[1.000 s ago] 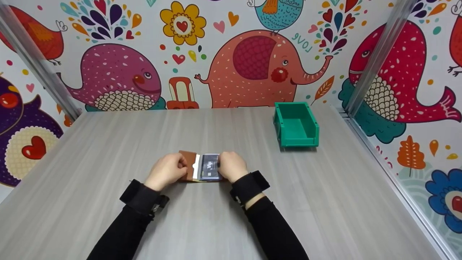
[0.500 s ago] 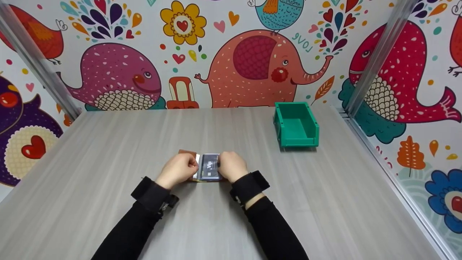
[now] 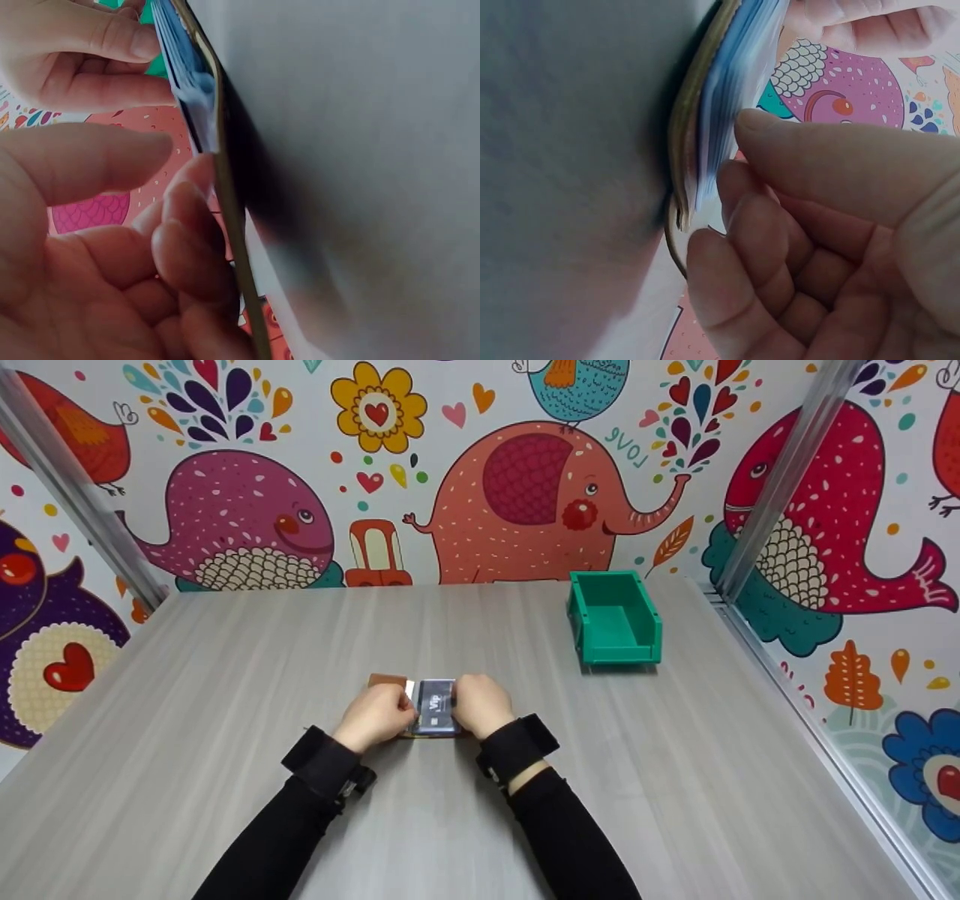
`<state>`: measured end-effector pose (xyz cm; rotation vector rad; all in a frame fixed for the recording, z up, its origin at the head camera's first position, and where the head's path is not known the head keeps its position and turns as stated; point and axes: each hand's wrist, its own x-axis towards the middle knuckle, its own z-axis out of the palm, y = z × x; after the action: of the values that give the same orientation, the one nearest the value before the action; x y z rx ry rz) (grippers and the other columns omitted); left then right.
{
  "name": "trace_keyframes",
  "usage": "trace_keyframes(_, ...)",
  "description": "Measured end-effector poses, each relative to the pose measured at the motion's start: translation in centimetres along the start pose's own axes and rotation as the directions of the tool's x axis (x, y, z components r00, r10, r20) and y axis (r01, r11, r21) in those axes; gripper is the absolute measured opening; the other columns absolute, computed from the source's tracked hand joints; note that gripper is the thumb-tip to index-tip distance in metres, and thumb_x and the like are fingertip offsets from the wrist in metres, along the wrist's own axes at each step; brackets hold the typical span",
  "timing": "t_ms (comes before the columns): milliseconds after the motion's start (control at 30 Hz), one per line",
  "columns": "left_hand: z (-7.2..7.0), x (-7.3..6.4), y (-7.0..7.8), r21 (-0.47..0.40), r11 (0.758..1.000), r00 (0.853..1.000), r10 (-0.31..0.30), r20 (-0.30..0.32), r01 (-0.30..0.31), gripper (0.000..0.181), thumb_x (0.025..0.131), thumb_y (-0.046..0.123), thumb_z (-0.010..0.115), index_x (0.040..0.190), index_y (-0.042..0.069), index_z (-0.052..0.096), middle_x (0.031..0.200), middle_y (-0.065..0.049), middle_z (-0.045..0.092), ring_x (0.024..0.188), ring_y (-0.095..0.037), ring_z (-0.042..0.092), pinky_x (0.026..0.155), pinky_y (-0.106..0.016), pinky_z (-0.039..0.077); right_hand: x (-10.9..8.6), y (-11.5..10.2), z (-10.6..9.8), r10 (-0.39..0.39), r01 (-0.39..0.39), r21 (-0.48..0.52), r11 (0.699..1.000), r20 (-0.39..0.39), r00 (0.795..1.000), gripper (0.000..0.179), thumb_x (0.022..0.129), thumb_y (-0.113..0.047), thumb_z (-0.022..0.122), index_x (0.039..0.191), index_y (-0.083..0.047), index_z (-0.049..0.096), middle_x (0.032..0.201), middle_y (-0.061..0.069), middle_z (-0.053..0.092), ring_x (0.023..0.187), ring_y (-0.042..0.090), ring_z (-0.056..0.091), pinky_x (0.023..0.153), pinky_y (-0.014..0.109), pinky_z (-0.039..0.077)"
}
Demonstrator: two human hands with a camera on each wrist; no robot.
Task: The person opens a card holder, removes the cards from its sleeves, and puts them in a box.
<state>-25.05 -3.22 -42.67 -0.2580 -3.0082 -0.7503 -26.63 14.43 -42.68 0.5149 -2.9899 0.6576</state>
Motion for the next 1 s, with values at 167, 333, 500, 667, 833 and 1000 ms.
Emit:
trace_keyframes(167,0.06,0.14,0.08,0.008,1.0,1.0,-0.009,0.024,0.009,0.034,0.08,0.015,0.068,0.056,0.016,0.044,0.067,-0.001,0.055,0.058,-0.019,0.049,0.055,-0.038,0.043,0.01,0.04,0.09,0.003,-0.003,-0.001,1.0,-0.003,1.0,0.019,0.077,-0.001,0.078,0.096,0.002,0.075,0.082,0.008,0.069,0.072,0.022,0.057,0.07,0.039,0.049)
trace_keyframes(333,0.09,0.25,0.17,0.015,0.999,0.997,-0.047,0.066,0.046,0.022,0.081,0.018,0.068,0.064,0.012,0.056,0.075,-0.003,0.061,0.062,-0.02,0.052,0.058,-0.037,0.045,0.04,-0.07,0.1,0.009,-0.009,-0.006,1.0,0.001,1.0,0.017,0.078,-0.001,0.078,0.094,0.002,0.075,0.078,0.007,0.066,0.071,0.021,0.056,0.068,0.039,0.049)
trace_keyframes(500,0.1,0.38,0.2,0.021,0.997,0.994,-0.071,0.083,0.07,0.015,0.081,0.02,0.069,0.076,0.007,0.065,0.083,-0.006,0.066,0.068,-0.022,0.056,0.064,-0.041,0.049,0.05,-0.15,0.09,0.013,-0.013,-0.01,1.0,0.005,1.0,0.017,0.078,-0.001,0.077,0.095,0.002,0.074,0.077,0.007,0.065,0.071,0.022,0.056,0.068,0.039,0.049)
trace_keyframes(667,0.09,0.47,0.25,0.018,0.994,0.989,-0.111,0.094,0.109,0.017,0.081,0.023,0.07,0.081,0.006,0.067,0.089,-0.008,0.068,0.076,-0.025,0.061,0.075,-0.047,0.048,-0.02,-0.17,0.08,0.011,-0.011,-0.014,1.0,-0.002,1.0,0.017,0.077,-0.001,0.077,0.094,0.001,0.074,0.076,0.007,0.065,0.071,0.022,0.057,0.068,0.039,0.049)
trace_keyframes(833,0.13,0.62,0.28,0.013,0.992,0.986,-0.13,0.106,0.129,0.021,0.082,0.026,0.071,0.087,0.006,0.069,0.095,-0.009,0.069,0.085,-0.028,0.064,0.081,-0.05,0.046,-0.04,-0.15,0.1,0.014,-0.015,-0.016,1.0,-0.007,1.0,0.015,0.077,-0.002,0.078,0.091,0.001,0.074,0.075,0.007,0.065,0.069,0.022,0.056,0.068,0.039,0.048)
trace_keyframes(1000,0.08,0.68,0.22,0.007,0.991,0.984,-0.133,0.118,0.133,0.024,0.083,0.029,0.072,0.091,0.006,0.069,0.098,-0.008,0.069,0.088,-0.028,0.064,0.081,-0.05,0.047,-0.11,-0.08,0.16,-0.005,0.005,-0.013,1.0,-0.026,1.0,0.014,0.078,-0.001,0.078,0.091,0.002,0.074,0.077,0.008,0.066,0.069,0.022,0.056,0.068,0.039,0.049)
